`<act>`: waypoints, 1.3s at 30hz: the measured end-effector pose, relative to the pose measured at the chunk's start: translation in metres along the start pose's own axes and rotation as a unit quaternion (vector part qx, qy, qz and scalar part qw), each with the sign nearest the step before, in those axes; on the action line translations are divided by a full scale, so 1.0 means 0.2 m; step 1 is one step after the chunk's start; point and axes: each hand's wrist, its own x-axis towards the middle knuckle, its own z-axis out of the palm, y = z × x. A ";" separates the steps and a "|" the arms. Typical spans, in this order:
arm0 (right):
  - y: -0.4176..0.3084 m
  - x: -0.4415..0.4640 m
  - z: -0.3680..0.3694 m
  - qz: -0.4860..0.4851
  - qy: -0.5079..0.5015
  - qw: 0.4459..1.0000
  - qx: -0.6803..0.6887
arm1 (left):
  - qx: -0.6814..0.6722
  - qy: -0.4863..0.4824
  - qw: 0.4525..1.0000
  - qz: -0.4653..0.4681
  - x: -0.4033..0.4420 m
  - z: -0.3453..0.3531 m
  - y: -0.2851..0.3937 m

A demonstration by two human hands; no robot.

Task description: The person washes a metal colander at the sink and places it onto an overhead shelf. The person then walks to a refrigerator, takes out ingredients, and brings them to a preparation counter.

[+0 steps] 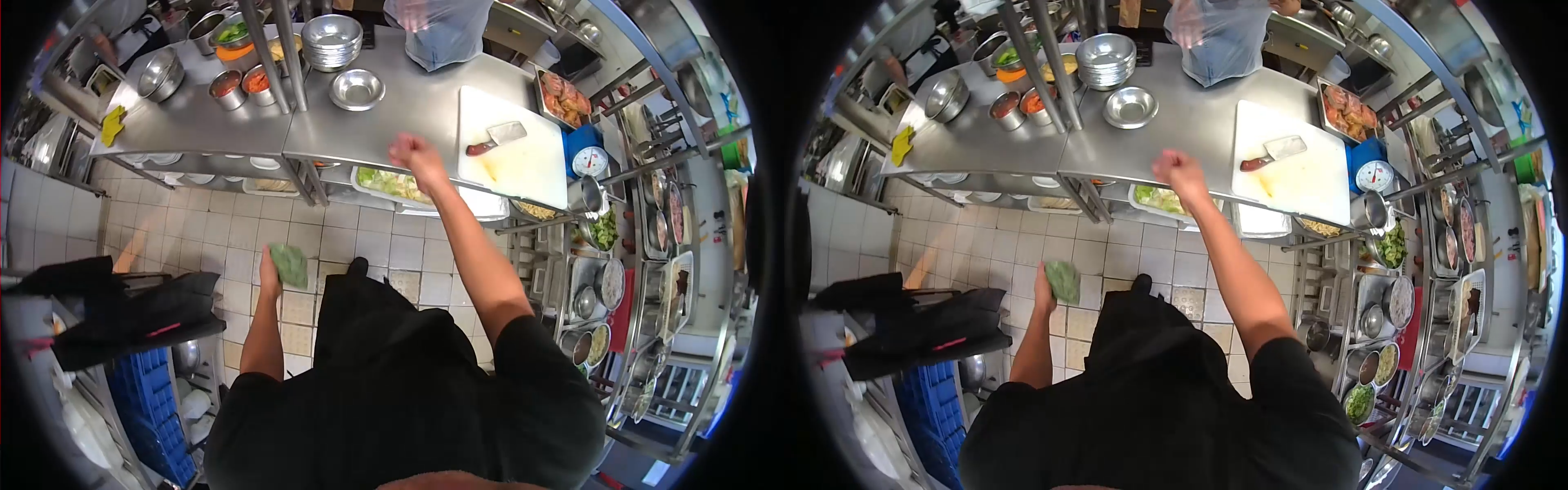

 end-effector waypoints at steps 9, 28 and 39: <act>0.09 1.09 0.30 -0.225 0.088 0.890 -0.386 | -0.096 -0.067 0.992 -0.047 0.32 0.81 0.48; 0.28 0.39 -1.33 0.127 0.419 0.893 -0.103 | 0.027 -0.160 0.987 0.005 0.36 2.29 0.12; 0.05 -0.45 -1.61 0.037 0.298 0.954 -0.014 | 0.291 -0.250 0.923 -0.013 0.67 2.88 -0.72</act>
